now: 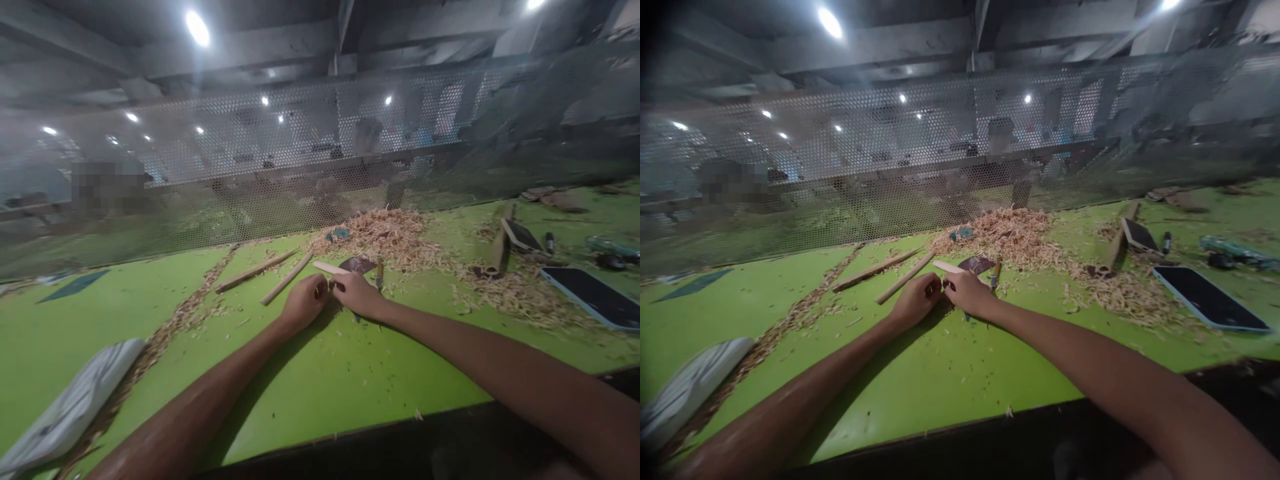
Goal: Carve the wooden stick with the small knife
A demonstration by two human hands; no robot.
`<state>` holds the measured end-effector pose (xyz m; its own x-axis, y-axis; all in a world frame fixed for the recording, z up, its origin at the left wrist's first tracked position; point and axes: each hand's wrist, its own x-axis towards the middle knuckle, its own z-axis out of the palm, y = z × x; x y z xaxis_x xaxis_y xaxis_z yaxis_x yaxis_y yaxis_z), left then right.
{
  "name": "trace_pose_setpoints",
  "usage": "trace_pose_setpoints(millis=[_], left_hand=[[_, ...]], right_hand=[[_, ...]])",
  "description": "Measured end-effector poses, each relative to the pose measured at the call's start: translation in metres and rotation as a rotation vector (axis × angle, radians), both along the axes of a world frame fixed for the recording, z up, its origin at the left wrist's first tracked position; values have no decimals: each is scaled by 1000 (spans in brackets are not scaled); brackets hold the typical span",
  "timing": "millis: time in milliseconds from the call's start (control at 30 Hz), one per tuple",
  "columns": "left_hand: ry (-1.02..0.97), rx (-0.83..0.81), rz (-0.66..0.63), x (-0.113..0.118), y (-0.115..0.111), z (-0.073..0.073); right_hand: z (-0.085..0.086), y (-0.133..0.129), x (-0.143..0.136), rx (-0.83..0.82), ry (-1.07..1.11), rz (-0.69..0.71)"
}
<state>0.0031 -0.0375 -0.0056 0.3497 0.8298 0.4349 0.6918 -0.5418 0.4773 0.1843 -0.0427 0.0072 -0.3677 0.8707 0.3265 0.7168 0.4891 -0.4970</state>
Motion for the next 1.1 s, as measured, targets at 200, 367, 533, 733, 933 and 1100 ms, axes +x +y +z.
trace_pose_setpoints(millis=[200, 367, 533, 733, 933, 1100], left_hand=[[-9, 24, 12, 1, 0, -1], [-9, 34, 9, 0, 2, -3], [-23, 7, -1, -1, 2, -2], [-8, -2, 7, 0, 1, -1], [6, 15, 11, 0, 2, -2], [4, 21, 1, -1, 1, -2]], right_hand=[[-2, 1, 1, 36, -9, 30], [-3, 2, 0, 34, -20, 52], [-2, 1, 0, 30, -28, 26], [-1, 0, 1, 24, -17, 26], [-2, 2, 1, 6, -41, 46], [-3, 3, 1, 20, -53, 53]])
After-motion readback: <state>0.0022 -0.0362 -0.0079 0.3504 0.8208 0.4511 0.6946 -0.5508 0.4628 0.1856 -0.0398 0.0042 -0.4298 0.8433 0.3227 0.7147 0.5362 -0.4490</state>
